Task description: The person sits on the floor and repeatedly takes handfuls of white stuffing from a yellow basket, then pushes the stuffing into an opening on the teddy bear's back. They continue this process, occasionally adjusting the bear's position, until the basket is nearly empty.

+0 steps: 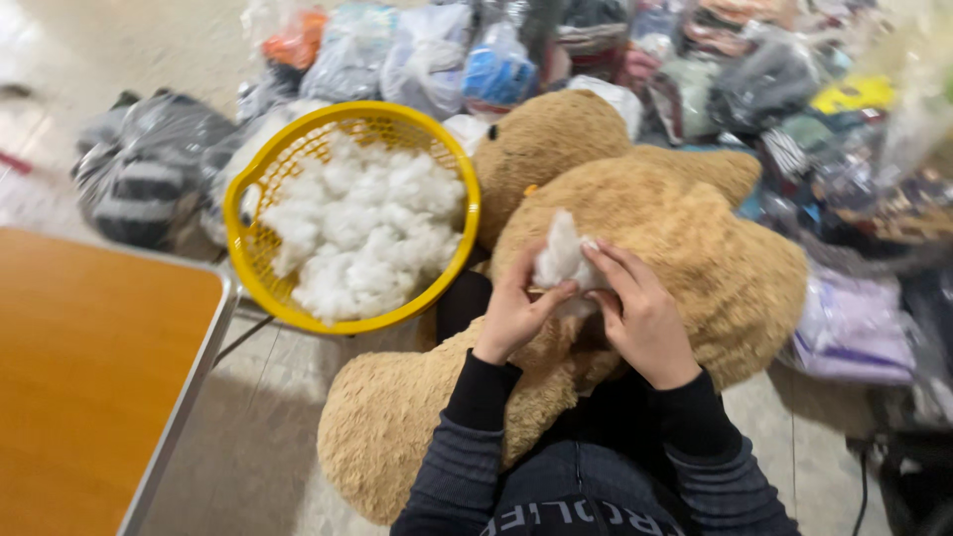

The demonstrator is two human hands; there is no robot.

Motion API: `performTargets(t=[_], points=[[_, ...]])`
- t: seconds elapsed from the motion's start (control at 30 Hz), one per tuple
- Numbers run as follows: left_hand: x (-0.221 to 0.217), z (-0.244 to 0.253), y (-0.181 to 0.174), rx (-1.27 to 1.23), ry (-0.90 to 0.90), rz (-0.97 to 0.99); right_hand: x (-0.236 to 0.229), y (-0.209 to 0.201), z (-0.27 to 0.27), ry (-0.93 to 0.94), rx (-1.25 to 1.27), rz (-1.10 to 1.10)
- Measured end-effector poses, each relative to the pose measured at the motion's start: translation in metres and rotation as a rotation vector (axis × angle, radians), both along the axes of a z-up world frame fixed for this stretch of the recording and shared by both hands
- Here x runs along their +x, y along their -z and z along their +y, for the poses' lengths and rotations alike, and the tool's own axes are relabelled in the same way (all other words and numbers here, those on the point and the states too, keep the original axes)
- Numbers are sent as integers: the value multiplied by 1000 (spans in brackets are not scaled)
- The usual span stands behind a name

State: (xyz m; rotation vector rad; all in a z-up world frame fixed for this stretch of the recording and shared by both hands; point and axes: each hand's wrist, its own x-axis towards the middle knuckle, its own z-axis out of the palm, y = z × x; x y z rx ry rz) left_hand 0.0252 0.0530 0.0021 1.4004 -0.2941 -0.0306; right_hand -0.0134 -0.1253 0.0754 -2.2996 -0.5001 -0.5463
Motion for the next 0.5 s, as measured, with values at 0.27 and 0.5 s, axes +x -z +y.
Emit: performTargets(t=[0.27, 0.5], points=[[31, 47, 22, -611, -582, 106, 12, -3, 12, -116, -41, -59], [30, 58, 17, -688, -850, 135, 8, 3, -7, -26, -201, -118]])
